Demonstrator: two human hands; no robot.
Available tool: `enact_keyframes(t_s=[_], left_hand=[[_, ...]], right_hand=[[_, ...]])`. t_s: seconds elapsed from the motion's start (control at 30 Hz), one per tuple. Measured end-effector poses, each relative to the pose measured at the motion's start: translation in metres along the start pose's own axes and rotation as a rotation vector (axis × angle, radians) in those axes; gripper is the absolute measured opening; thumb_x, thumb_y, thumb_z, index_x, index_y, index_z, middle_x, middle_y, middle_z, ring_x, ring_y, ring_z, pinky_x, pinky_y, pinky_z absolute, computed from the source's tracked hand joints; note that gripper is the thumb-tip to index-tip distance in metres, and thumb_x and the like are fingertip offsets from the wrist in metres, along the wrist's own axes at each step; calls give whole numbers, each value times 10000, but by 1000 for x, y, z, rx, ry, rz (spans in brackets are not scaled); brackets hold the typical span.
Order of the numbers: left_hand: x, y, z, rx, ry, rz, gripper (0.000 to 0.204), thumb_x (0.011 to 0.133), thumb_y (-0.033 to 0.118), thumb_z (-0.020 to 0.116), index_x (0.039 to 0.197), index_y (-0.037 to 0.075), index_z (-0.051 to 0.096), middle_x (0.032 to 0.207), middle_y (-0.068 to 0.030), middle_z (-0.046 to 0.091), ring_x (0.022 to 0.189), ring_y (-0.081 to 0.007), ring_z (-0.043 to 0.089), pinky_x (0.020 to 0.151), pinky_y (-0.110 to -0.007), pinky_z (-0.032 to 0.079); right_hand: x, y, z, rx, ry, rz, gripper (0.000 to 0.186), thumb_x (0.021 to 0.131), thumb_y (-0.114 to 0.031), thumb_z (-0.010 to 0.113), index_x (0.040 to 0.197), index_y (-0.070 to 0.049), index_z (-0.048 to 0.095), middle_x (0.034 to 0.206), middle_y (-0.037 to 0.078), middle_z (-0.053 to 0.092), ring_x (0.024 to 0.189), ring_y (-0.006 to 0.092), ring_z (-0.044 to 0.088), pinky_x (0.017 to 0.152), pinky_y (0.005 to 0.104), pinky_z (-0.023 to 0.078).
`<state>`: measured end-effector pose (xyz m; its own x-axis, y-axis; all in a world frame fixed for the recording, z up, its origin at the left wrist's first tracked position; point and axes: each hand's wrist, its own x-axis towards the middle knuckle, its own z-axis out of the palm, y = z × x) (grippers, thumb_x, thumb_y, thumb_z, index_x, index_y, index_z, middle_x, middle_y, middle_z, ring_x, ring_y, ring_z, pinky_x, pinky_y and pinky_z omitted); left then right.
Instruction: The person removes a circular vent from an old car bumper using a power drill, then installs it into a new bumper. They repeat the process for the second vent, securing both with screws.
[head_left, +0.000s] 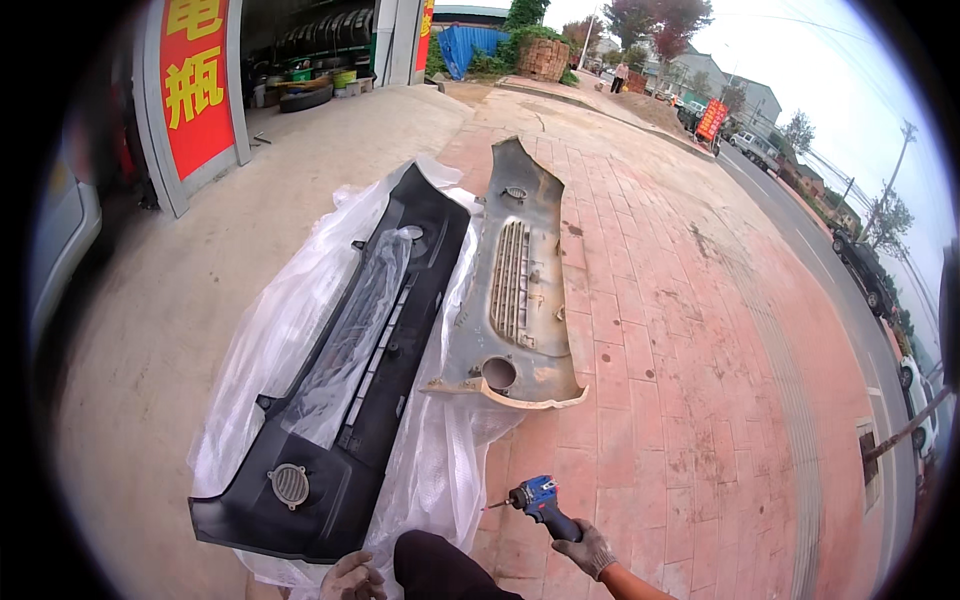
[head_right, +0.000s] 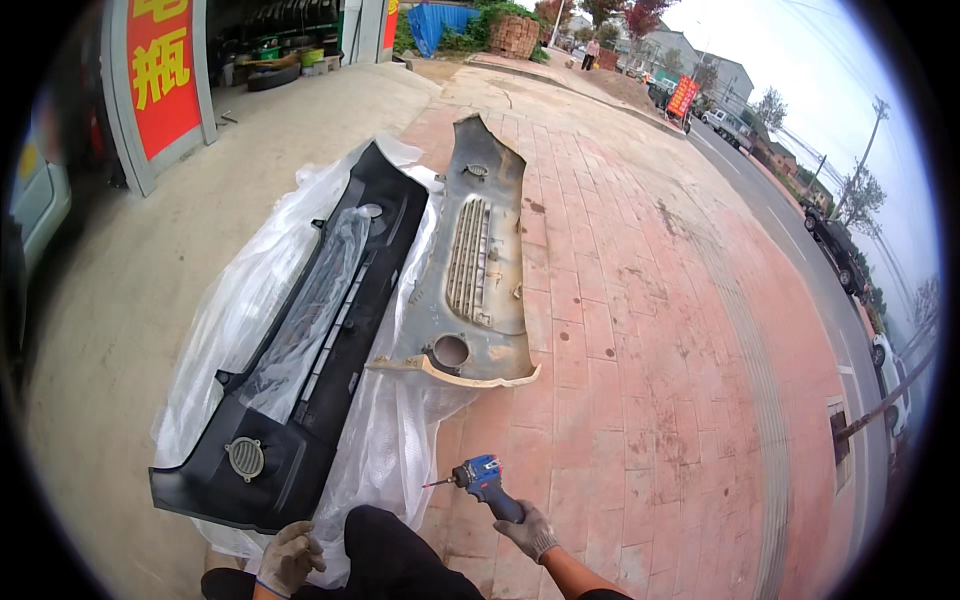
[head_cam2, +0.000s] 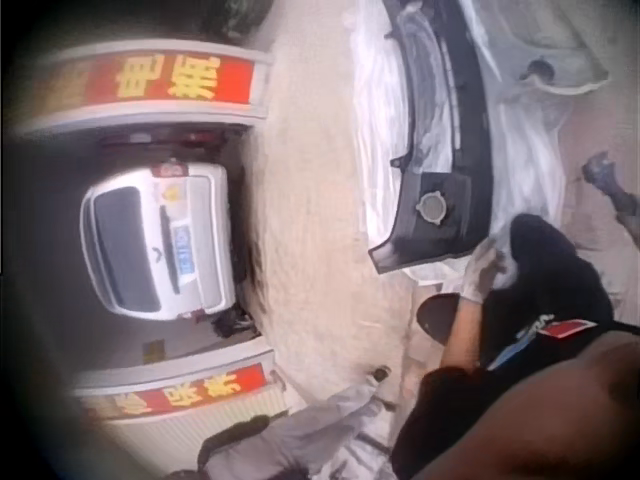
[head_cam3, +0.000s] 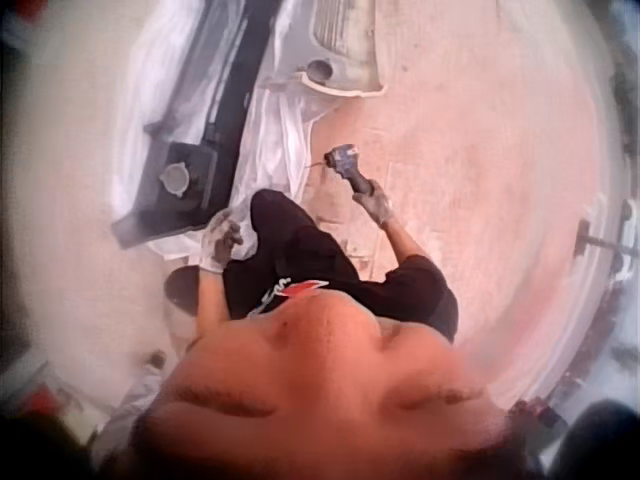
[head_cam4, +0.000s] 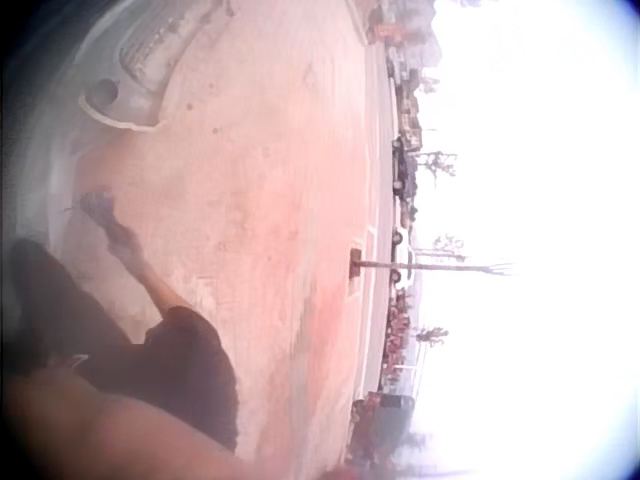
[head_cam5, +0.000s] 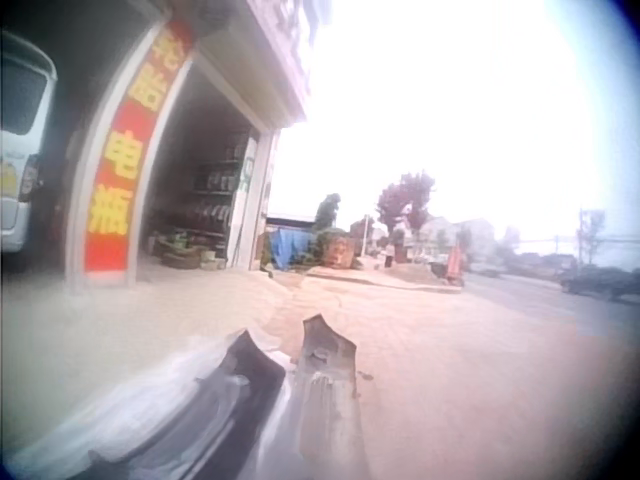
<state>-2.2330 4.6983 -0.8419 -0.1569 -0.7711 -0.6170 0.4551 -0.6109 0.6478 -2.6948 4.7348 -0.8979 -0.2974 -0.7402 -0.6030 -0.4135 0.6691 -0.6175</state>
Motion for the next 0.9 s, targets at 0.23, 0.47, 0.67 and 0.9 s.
enact_keyframes(t_s=[0.23,0.47,0.67,0.9], left_hand=[[10,-25,30,-70,-84,125,186,939,142,675,1080,26,646,811,-123,669,632,-284,664,616,-442,581],[-18,12,56,-149,-66,416,214,942,162,689,1133,70,666,877,-51,649,735,-199,677,651,-361,593],[-29,35,45,-387,80,552,257,1009,369,616,1081,123,626,915,-24,643,670,-140,631,599,-300,559],[-29,60,75,-418,6,503,236,1054,281,542,1066,57,613,965,-48,646,745,-140,631,689,-300,532]], right_hand=[[-16,-88,9,549,-240,-647,562,809,-193,806,1294,-34,571,1166,106,653,1070,216,637,944,379,522],[-73,-205,37,205,-336,-936,309,825,-247,813,1038,-87,656,967,48,688,957,170,688,879,311,565],[-87,-199,112,117,-382,-1008,388,836,-332,790,1094,-84,641,1064,138,661,1020,280,655,909,380,533],[-77,-185,140,-11,-133,-1234,264,776,-247,793,991,-115,717,876,86,706,819,299,700,750,407,566]])
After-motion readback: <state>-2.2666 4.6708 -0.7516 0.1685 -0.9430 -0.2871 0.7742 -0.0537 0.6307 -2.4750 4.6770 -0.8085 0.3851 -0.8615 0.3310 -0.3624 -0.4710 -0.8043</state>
